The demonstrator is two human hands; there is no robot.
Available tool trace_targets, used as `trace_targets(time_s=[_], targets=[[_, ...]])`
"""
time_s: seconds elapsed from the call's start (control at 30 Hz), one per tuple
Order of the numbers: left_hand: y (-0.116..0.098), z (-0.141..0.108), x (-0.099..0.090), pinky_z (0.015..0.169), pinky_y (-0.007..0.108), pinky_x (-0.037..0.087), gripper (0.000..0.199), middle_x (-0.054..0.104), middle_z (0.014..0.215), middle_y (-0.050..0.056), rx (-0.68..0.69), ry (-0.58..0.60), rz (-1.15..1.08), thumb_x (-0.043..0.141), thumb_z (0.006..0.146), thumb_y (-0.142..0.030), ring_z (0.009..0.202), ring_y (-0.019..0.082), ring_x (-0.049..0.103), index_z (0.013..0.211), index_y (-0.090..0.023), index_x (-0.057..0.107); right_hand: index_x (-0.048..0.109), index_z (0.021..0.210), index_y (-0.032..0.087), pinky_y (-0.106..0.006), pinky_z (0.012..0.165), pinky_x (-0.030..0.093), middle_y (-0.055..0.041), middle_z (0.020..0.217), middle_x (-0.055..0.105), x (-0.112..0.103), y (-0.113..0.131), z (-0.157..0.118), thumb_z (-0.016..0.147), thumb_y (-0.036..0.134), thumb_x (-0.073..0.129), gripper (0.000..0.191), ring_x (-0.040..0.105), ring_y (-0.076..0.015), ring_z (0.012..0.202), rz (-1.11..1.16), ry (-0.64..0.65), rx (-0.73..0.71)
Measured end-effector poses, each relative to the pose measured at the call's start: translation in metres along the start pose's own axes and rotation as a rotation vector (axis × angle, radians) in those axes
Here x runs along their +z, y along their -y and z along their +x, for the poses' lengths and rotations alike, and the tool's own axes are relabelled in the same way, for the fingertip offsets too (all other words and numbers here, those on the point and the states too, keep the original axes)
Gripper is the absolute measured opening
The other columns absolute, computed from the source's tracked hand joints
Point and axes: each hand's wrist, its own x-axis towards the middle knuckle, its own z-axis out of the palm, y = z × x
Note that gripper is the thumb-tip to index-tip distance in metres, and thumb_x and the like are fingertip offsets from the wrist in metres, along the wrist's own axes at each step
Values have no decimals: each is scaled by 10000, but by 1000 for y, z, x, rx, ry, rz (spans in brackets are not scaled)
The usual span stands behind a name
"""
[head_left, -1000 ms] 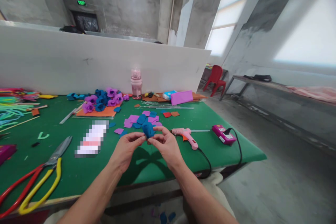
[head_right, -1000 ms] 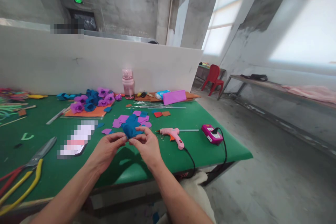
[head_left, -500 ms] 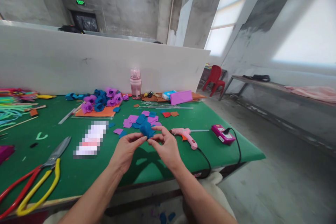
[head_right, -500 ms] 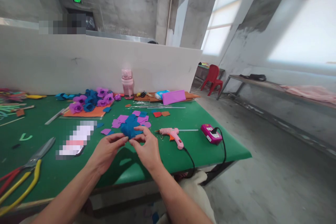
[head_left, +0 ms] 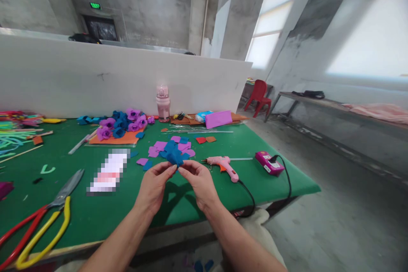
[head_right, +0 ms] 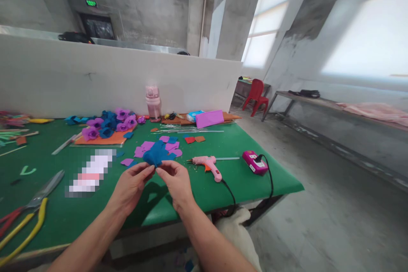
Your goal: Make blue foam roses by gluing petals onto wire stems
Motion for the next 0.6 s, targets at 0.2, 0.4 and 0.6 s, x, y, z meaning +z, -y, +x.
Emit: trace_targets(time_s=[0.2, 0.4, 0.6], targets=[[2, 1, 0, 680, 221, 413, 176, 615, 657, -16, 35, 24, -9, 776, 557, -243, 655, 101, 530, 654, -155, 659, 674, 862, 159, -308, 796, 477, -38, 848, 699, 0, -4, -1, 658, 239, 684, 220, 629, -171, 798, -111, -44, -79], [1, 0, 0, 673, 220, 408, 162, 616, 675, -22, 50, 26, -17, 762, 581, -245, 669, 104, 537, 658, -166, 644, 687, 893, 188, -311, 817, 486, -32, 898, 703, 1, -3, -6, 728, 221, 625, 179, 639, -180, 846, -351, -50, -253], [-2, -1, 0, 638, 203, 402, 172, 597, 650, -23, 52, 4, -50, 772, 562, -231, 643, 93, 515, 641, -153, 641, 675, 942, 198, -294, 832, 474, -28, 931, 691, 4, 3, -11, 758, 177, 593, 202, 624, -166, 872, -541, -51, -418]])
